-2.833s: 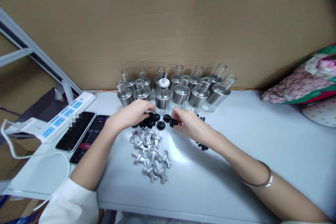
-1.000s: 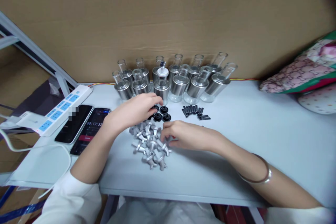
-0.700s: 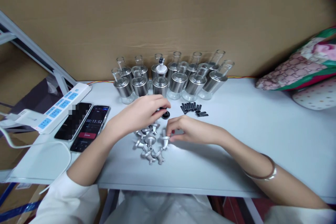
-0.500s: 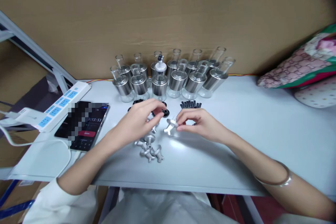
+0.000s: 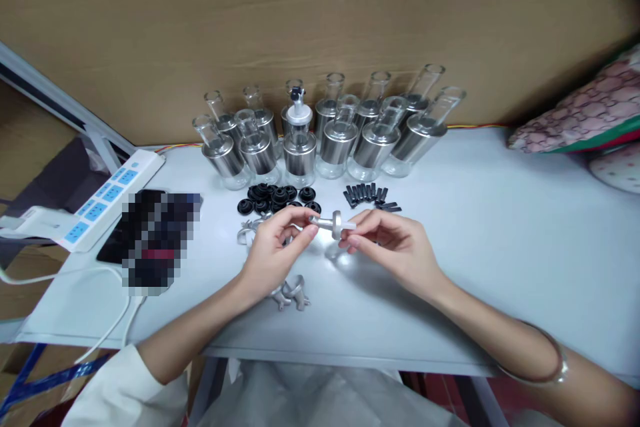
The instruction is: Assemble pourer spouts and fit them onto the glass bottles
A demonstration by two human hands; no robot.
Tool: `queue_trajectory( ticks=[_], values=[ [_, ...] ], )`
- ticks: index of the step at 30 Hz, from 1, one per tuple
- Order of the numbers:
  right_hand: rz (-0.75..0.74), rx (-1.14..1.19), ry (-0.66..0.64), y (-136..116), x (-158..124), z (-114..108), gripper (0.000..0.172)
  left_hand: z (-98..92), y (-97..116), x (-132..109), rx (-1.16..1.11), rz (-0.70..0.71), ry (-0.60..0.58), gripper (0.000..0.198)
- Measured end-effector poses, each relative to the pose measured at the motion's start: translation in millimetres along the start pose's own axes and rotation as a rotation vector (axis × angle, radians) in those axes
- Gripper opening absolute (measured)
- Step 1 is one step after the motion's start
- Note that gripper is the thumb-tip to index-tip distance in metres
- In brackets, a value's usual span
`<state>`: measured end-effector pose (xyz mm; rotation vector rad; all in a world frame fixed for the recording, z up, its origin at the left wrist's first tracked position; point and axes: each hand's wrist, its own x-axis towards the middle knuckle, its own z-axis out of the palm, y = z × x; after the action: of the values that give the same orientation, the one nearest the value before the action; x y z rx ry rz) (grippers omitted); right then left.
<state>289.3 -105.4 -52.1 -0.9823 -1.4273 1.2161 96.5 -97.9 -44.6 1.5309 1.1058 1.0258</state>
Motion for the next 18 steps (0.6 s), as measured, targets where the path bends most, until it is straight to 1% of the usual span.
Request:
queue_trajectory(
  ticks=[3,6,8,12,14,16,18],
  values=[
    [0.07,-0.023,-0.001,-3.9,0.3,-5.2,0.012,1.1,-4.6,2.1,0.029,0.037,-0.04,0.014],
    [0.068,-0.168,-0.085,-9.8,1.1,-9.0,0.014,2.2,-6.8,2.2,0.067,0.06,-0.112,0.015],
    [0.015,-0.26,-0.16,-13.2,1.2,-10.6,0.011,2.2,-5.8,1.8,0.087,0.073,-0.121,0.016],
    [-0.138,-0.38,-0.23,-14.1,-0.4,-12.0,0.012,1.2,-1.1,-1.2,0.179,0.11,-0.122,0.016],
    [-0.151,-0.375,-0.249,-11.9,-1.7,-12.1,0.012,0.8,0.0,-4.6,0.196,0.133,-0.137,0.024],
    [-0.138,-0.354,-0.231,-9.5,-2.8,-12.3,0.011,0.5,-0.7,-8.0,0.23,0.226,-0.173,0.039],
    [-0.124,-0.347,-0.178,-8.2,-3.8,-12.4,0.009,0.2,-2.6,-10.3,0.337,0.416,-0.206,0.051]
  ],
)
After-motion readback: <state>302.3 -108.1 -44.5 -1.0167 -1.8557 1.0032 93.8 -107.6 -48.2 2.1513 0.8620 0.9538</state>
